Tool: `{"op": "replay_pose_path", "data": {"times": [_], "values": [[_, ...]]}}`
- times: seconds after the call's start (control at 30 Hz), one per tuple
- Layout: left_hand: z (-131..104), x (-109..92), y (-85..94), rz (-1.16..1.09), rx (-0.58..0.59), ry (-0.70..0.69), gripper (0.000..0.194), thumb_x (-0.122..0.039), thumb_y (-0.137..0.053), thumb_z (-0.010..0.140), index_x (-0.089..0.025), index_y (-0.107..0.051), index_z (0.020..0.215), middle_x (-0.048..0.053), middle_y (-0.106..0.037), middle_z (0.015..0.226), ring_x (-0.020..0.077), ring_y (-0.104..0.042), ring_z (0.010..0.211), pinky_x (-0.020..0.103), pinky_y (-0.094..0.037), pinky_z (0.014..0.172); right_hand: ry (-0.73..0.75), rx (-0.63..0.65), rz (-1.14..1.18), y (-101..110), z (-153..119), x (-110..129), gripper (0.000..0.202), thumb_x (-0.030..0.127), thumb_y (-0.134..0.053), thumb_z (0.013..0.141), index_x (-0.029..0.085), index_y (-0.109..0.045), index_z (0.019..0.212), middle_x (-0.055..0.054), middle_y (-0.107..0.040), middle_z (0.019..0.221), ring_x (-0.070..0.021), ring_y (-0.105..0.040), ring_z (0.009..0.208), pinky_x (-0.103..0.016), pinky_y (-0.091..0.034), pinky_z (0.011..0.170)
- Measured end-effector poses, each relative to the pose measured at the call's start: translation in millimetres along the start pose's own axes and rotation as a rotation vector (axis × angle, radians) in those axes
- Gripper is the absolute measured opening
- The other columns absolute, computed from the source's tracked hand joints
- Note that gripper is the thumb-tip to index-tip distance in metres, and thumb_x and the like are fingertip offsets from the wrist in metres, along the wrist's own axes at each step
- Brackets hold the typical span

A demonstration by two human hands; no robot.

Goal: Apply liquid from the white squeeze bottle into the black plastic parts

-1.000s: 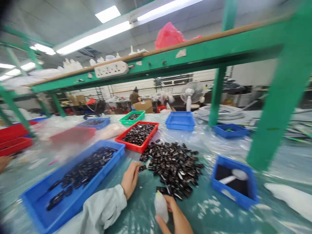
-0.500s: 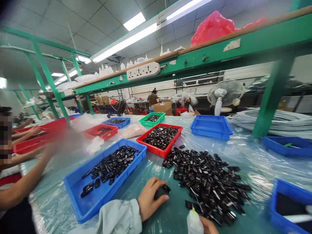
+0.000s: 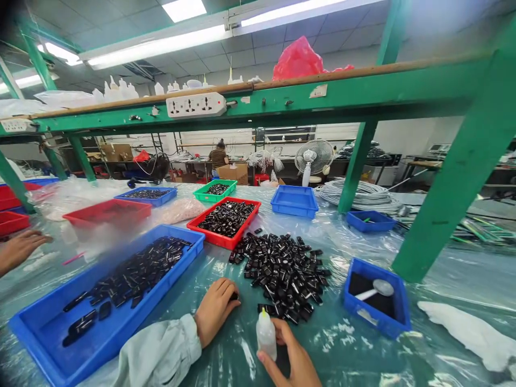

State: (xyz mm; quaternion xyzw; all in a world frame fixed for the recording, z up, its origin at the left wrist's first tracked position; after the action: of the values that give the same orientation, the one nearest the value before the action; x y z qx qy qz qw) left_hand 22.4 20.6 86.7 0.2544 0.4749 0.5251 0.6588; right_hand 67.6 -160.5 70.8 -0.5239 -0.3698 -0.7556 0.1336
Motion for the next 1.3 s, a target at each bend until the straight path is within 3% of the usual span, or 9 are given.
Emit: {"op": "replay_pose_path", "data": {"times": [0.2,0.4,0.57,0.77,0.9,1.03,1.17,1.3], "values": [[-24.5,-6.8,11.6,-0.162,-0.06,0.075,0.012,-0.024,-0.04,0.095,-0.018,-0.05,0.092,0.007,-0.061,0.085,0.0232,-0.058,0.076,0.036,-0.046,0.072,-0.051,0.106,-0.029,-0.9,-0.6,1.7,0.04,0.042,-0.049,0.087,0.018,-0.049,0.12,-0.011,-0.062,0.113,-0.0234,-0.061,0.105,-0.025,-0.049,0.083],[-49.7,-15.9,13.2,-0.397,0.016,0.192,0.03,-0.037,-0.024,0.1,-0.021,-0.049,0.094,0.001,-0.057,0.079,0.0164,-0.055,0.074,0.026,-0.042,0.07,-0.005,0.052,-0.066,2.2,-3.5,10.6,0.033,0.038,-0.051,0.088,0.02,-0.051,0.116,-0.008,-0.064,0.109,-0.0227,-0.061,0.101,-0.027,-0.049,0.085],[-55.7,-14.1,15.4,-0.488,0.061,0.297,0.035,-0.039,-0.026,0.097,-0.019,-0.052,0.085,-0.001,-0.051,0.071,0.0139,-0.05,0.067,0.023,-0.037,0.064,-0.018,0.048,-0.055,1.5,-5.2,9.3,0.032,0.038,-0.052,0.087,0.02,-0.052,0.114,-0.008,-0.064,0.108,-0.0221,-0.06,0.1,-0.028,-0.048,0.085],[-57.1,-9.7,9.3,-0.491,0.163,0.38,0.042,-0.043,-0.043,0.088,-0.017,-0.039,0.055,-0.006,-0.027,0.05,0.0095,-0.028,0.049,0.024,-0.02,0.05,-0.083,-0.012,-0.027,-0.2,-7.8,5.7,0.036,0.042,-0.053,0.085,0.022,-0.054,0.114,-0.007,-0.063,0.11,-0.0229,-0.058,0.104,-0.029,-0.047,0.085],[-63.9,-12.8,10.6,-0.5,0.185,0.375,0.045,-0.051,-0.043,0.089,-0.017,-0.049,0.061,-0.004,-0.041,0.052,0.0111,-0.04,0.052,0.024,-0.026,0.053,-0.085,-0.075,0.039,3.3,-7.9,11.2,0.034,0.042,-0.057,0.083,0.021,-0.058,0.11,-0.008,-0.064,0.108,-0.0234,-0.06,0.099,-0.026,-0.049,0.08],[-67.2,-19.9,22.6,-0.612,0.073,0.295,0.04,-0.042,-0.027,0.099,-0.022,-0.06,0.087,0.002,-0.058,0.081,0.0162,-0.056,0.079,0.025,-0.039,0.074,-0.146,-0.054,0.112,7.3,-8.7,11.5,0.038,0.051,-0.054,0.086,0.023,-0.058,0.111,-0.007,-0.063,0.106,-0.0222,-0.06,0.093,-0.023,-0.05,0.076],[-67.0,-16.9,24.2,-0.722,0.042,0.313,0.027,-0.04,-0.042,0.095,-0.026,-0.058,0.112,0.005,-0.059,0.103,0.0201,-0.055,0.098,0.028,-0.042,0.084,-0.294,0.077,0.087,3.7,-15.2,-1.0,0.051,0.065,-0.047,0.086,0.026,-0.058,0.116,-0.008,-0.06,0.107,-0.0227,-0.06,0.086,-0.023,-0.052,0.069],[-67.7,-7.5,21.4,-0.753,0.03,0.405,0.026,-0.043,-0.052,0.09,-0.025,-0.058,0.108,0.005,-0.06,0.1,0.0218,-0.056,0.094,0.031,-0.043,0.082,-0.284,0.069,0.052,1.7,-22.3,-4.4,0.051,0.068,-0.048,0.084,0.028,-0.061,0.113,-0.007,-0.06,0.113,-0.0253,-0.058,0.096,-0.027,-0.05,0.076]]}}
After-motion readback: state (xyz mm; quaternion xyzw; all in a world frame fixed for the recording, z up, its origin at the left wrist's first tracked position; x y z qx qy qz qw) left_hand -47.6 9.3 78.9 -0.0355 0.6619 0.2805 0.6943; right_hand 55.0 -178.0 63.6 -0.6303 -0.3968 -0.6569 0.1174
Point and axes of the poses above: each hand's wrist, its own z-axis towards the middle knuckle, its own y-axis out of the back of the hand, x = y × z, the point moved 6 cm from there along z, towards the middle knuckle
